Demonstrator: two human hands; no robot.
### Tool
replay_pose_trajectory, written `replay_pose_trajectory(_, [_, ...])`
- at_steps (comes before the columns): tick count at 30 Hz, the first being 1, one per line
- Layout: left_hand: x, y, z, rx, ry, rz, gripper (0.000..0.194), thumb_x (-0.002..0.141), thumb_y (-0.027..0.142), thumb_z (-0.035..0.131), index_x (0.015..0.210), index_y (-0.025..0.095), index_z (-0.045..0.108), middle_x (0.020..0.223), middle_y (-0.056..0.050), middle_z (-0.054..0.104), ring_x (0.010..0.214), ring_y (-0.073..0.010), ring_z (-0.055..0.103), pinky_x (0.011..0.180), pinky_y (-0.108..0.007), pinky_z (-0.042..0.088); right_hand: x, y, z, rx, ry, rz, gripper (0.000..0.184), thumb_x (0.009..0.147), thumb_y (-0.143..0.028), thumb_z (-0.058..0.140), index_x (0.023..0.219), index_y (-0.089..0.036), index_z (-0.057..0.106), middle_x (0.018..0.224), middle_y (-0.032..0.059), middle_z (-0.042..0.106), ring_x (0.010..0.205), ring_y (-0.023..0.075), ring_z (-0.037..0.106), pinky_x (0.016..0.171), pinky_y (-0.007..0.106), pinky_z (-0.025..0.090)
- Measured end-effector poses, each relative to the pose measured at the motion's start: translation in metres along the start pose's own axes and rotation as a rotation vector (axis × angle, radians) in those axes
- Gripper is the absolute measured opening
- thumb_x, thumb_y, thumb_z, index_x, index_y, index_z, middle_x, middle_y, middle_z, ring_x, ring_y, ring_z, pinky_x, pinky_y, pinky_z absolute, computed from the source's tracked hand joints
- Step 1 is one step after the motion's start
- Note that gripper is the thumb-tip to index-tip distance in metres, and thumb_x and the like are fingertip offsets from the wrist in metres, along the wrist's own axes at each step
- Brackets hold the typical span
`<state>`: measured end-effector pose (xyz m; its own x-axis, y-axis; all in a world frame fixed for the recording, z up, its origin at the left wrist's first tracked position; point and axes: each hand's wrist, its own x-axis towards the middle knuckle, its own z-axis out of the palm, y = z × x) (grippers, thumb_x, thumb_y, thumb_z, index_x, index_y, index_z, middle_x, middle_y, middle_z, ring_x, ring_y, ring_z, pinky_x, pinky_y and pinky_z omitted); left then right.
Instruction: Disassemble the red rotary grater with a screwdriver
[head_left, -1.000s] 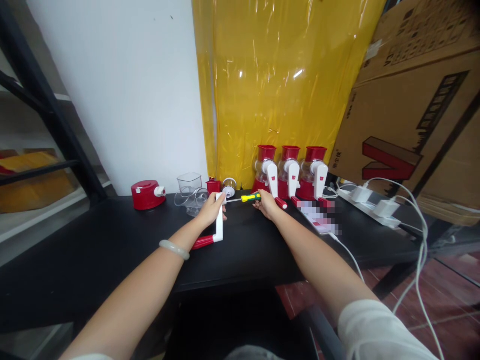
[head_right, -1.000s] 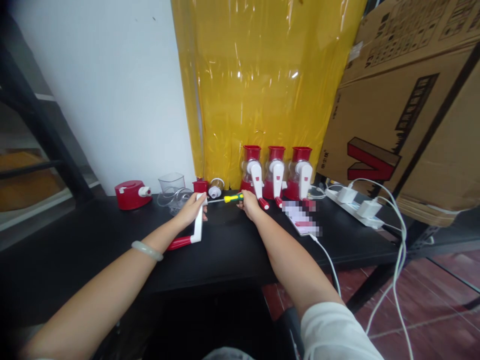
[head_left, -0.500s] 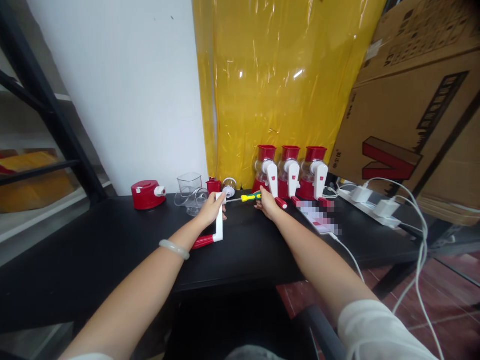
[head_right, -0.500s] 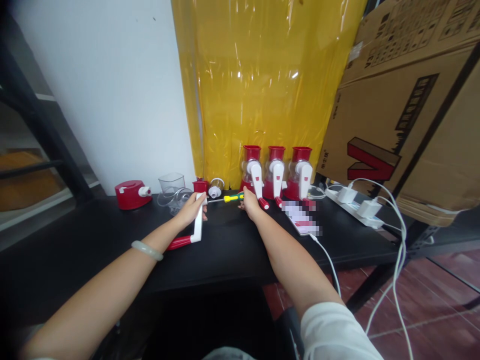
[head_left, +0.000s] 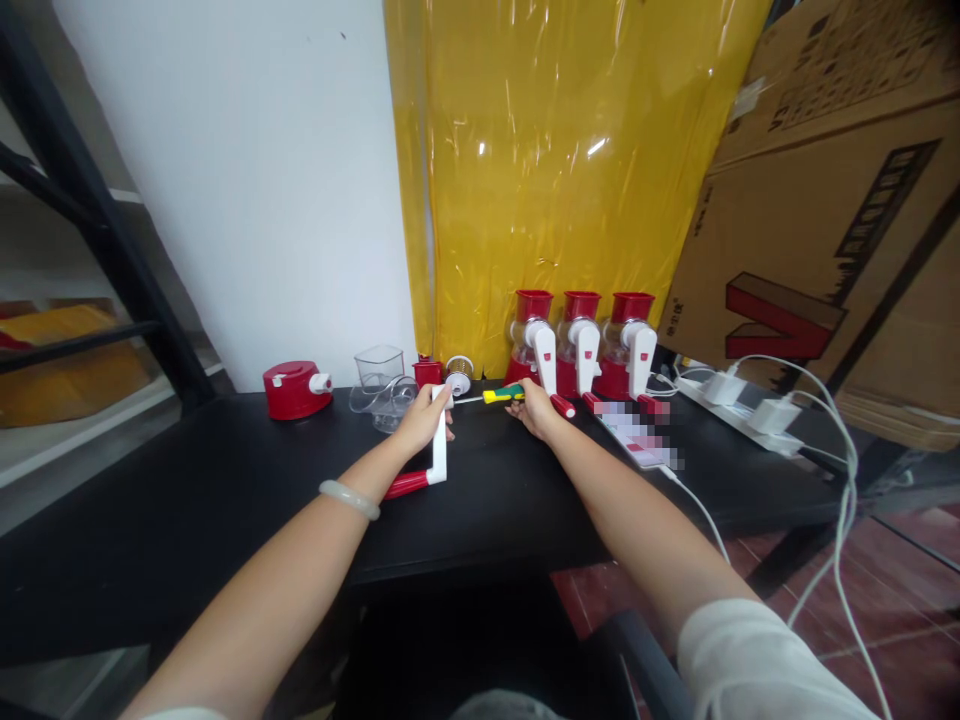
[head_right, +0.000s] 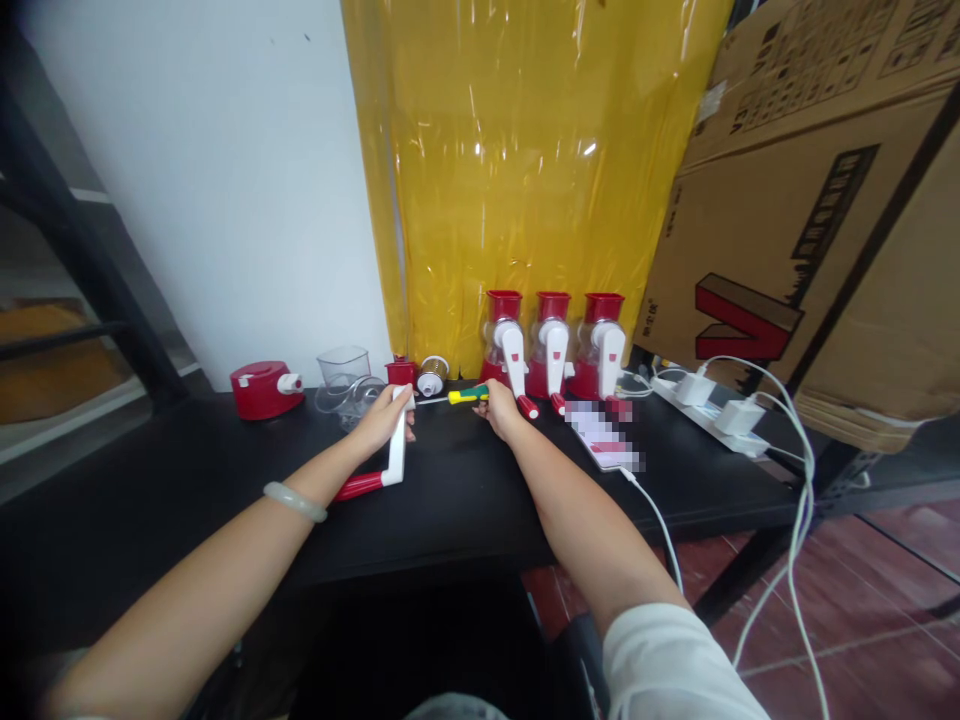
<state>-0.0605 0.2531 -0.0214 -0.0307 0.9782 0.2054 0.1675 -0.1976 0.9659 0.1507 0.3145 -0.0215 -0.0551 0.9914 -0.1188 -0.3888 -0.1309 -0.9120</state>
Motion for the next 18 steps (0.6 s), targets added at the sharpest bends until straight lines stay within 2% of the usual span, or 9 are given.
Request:
replay_pose_trajectory(6, [-0.0002, 0.0006, 0.0001, 0.006, 0.002, 0.005, 0.046, 0.089, 0.065, 0.059, 0.094, 0.023, 0.042, 0.058, 0.007, 0.057, 0.038, -0.0153, 0.06, 0.037, -0.024, 0.049, 0.0015, -0.0004, -0.0008, -0.005, 0.0, -0.013, 0.028, 0.093, -0.02, 0.039, 0.074, -0.017, 0.06, 0.046, -0.0036, 0.045, 0.04, 0.0086, 0.041, 0.058, 0.023, 0.052])
replay_pose_trajectory(10, [0.0001, 0.0009, 0.0002, 0.007, -0.001, 0.007, 0.044, 0.091, 0.063, 0.058, 0.094, 0.023, 0.041, 0.058, 0.007, 0.057, 0.038, -0.0153, 0.06, 0.038, -0.025, 0.05, 0.0063, 0.0019, -0.0031, -0.094, 0.015, -0.044, 0.042, 0.101, -0.037, 0.033, 0.079, -0.016, 0.062, 0.046, 0.0002, 0.051, 0.04, 0.0111, 0.048, 0.049, 0.023, 0.047])
replay_pose_trajectory(14, [0.0, 0.0009, 0.0001, 0.005, 0.006, 0.009, 0.044, 0.091, 0.064, 0.058, 0.094, 0.023, 0.041, 0.058, 0.008, 0.057, 0.037, -0.0152, 0.06, 0.037, -0.025, 0.05, 0.0072, 0.0032, -0.0055, -0.197, 0.023, -0.13, 0.051, 0.1, -0.056, 0.037, 0.079, -0.017, 0.062, 0.041, -0.005, 0.04, 0.035, 0.009, 0.038, 0.045, 0.023, 0.047])
replay_pose_trajectory(18, [-0.001, 0.0023, 0.0001, 0.005, 0.011, 0.003, 0.046, 0.089, 0.065, 0.06, 0.094, 0.023, 0.042, 0.058, 0.007, 0.057, 0.037, -0.015, 0.06, 0.037, -0.024, 0.049, 0.0041, 0.0021, -0.0052, -0.208, 0.041, -0.123, 0.05, 0.1, -0.057, 0.038, 0.079, -0.018, 0.062, 0.04, -0.0084, 0.032, 0.033, 0.0071, 0.029, 0.04, 0.021, 0.042])
